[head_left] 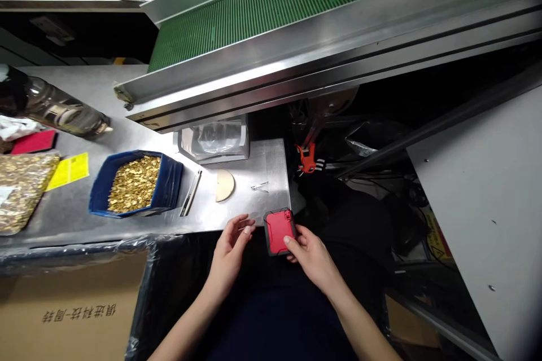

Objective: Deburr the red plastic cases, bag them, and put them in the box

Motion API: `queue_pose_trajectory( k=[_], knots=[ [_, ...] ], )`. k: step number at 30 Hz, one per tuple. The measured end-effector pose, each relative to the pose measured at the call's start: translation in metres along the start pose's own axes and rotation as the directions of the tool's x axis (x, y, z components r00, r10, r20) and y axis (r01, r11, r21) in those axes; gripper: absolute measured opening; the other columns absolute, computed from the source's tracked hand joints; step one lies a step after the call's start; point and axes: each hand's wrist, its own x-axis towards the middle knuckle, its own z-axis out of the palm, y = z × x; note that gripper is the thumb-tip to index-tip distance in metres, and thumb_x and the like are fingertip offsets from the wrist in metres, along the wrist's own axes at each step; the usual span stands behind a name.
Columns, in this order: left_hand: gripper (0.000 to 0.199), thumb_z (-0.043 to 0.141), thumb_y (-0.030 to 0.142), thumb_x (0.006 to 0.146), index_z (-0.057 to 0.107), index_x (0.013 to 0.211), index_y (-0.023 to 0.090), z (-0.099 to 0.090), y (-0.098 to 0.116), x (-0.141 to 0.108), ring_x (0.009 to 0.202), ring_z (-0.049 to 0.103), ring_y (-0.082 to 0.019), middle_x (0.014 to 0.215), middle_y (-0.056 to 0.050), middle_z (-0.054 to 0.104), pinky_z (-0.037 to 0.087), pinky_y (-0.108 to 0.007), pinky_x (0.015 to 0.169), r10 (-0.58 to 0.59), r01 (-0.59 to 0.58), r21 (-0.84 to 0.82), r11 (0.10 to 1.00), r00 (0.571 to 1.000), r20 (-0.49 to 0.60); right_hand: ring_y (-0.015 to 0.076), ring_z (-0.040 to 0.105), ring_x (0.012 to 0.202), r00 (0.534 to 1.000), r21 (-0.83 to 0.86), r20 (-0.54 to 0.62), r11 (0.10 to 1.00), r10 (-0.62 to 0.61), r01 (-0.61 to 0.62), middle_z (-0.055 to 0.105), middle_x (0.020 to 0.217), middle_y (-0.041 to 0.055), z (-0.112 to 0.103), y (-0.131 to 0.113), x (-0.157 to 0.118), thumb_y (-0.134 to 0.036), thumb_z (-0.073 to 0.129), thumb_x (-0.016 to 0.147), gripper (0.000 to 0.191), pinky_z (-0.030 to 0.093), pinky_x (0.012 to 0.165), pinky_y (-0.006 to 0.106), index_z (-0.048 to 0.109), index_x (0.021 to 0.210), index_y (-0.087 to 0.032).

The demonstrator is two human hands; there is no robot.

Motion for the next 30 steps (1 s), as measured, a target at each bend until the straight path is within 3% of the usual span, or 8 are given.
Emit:
queue_pose_trajectory(
  k=[5, 10, 14, 18, 23, 27, 30],
  knots=[
    [0.026, 0.074, 0.041, 0.092, 0.073, 0.104, 0.018, 0.001, 0.004, 0.004, 0.093, 0.071, -0.025, 0.100, -0.010, 0.077, 0.053, -0.034, 0.085, 0.066, -0.068, 0.108, 0.992, 0.998, 0.019, 0.0247, 0.079, 0.079, 0.995, -0.173, -0.060, 0.983, -0.077, 0.066, 0.079, 0.105, 0.0104, 0.002, -0.011, 0.025, -0.068, 0.049, 0.097, 0.068, 0.061, 0.072, 0.036, 0.047, 0.143, -0.018],
    [0.026, 0.067, 0.045, 0.094, 0.073, 0.096, 0.019, 0.003, 0.018, 0.024, 0.085, 0.071, -0.024, 0.088, -0.007, 0.077, 0.055, -0.034, 0.080, 0.240, -0.241, 0.249, 0.938, 0.970, 0.034, 0.0316, 0.076, 0.084, 0.973, -0.404, -0.143, 0.908, -0.182, 0.110, 0.077, 0.083, 0.0055, 0.010, -0.021, 0.032, -0.069, 0.052, 0.096, 0.070, 0.051, 0.077, 0.037, 0.046, 0.145, -0.020],
    [0.029, 0.064, 0.046, 0.095, 0.074, 0.095, 0.019, -0.015, 0.055, 0.081, 0.082, 0.068, -0.023, 0.082, -0.004, 0.073, 0.053, -0.035, 0.081, 0.450, -0.388, 0.443, 0.809, 0.892, -0.042, 0.0295, 0.073, 0.076, 0.945, -0.533, -0.192, 0.837, -0.264, 0.125, 0.071, 0.077, 0.0026, 0.012, -0.002, 0.022, -0.067, 0.037, 0.102, 0.061, 0.044, 0.066, 0.032, 0.045, 0.141, -0.021],
    [0.023, 0.067, 0.038, 0.096, 0.073, 0.102, 0.017, -0.025, 0.104, 0.159, 0.100, 0.068, -0.024, 0.104, -0.007, 0.074, 0.051, -0.045, 0.098, 0.569, -0.413, 0.644, 0.644, 0.821, -0.042, 0.0232, 0.071, 0.072, 0.952, -0.552, -0.124, 0.817, -0.281, 0.169, 0.068, 0.076, -0.0019, 0.004, 0.025, 0.004, -0.056, 0.038, 0.105, 0.042, 0.044, 0.065, 0.029, 0.051, 0.131, -0.026],
    [0.024, 0.070, 0.039, 0.096, 0.070, 0.099, 0.015, -0.022, 0.144, 0.232, 0.096, 0.069, -0.023, 0.101, -0.006, 0.072, 0.057, -0.045, 0.091, 0.517, -0.316, 0.807, 0.499, 0.856, 0.015, 0.0208, 0.070, 0.071, 0.968, -0.553, -0.051, 0.814, -0.246, 0.178, 0.068, 0.078, -0.0019, -0.004, 0.051, -0.016, -0.048, 0.043, 0.105, 0.029, 0.044, 0.062, 0.027, 0.060, 0.118, -0.029],
    [0.026, 0.070, 0.039, 0.097, 0.070, 0.098, 0.014, -0.026, 0.154, 0.260, 0.094, 0.070, -0.024, 0.101, -0.004, 0.072, 0.059, -0.042, 0.086, 0.457, -0.227, 0.860, 0.457, 0.889, -0.008, 0.0210, 0.070, 0.077, 0.973, -0.504, -0.031, 0.844, -0.231, 0.184, 0.071, 0.084, 0.0000, -0.007, 0.059, -0.023, -0.046, 0.042, 0.105, 0.028, 0.046, 0.067, 0.027, 0.063, 0.115, -0.030],
    [0.022, 0.070, 0.036, 0.097, 0.070, 0.105, 0.015, -0.033, 0.154, 0.268, 0.098, 0.070, -0.024, 0.108, -0.006, 0.072, 0.060, -0.043, 0.088, 0.455, -0.223, 0.857, 0.465, 0.890, -0.015, 0.0206, 0.069, 0.076, 0.973, -0.468, -0.048, 0.866, -0.226, 0.178, 0.072, 0.084, 0.0002, -0.009, 0.056, -0.022, -0.045, 0.042, 0.105, 0.028, 0.046, 0.068, 0.027, 0.064, 0.112, -0.029]
  ],
)
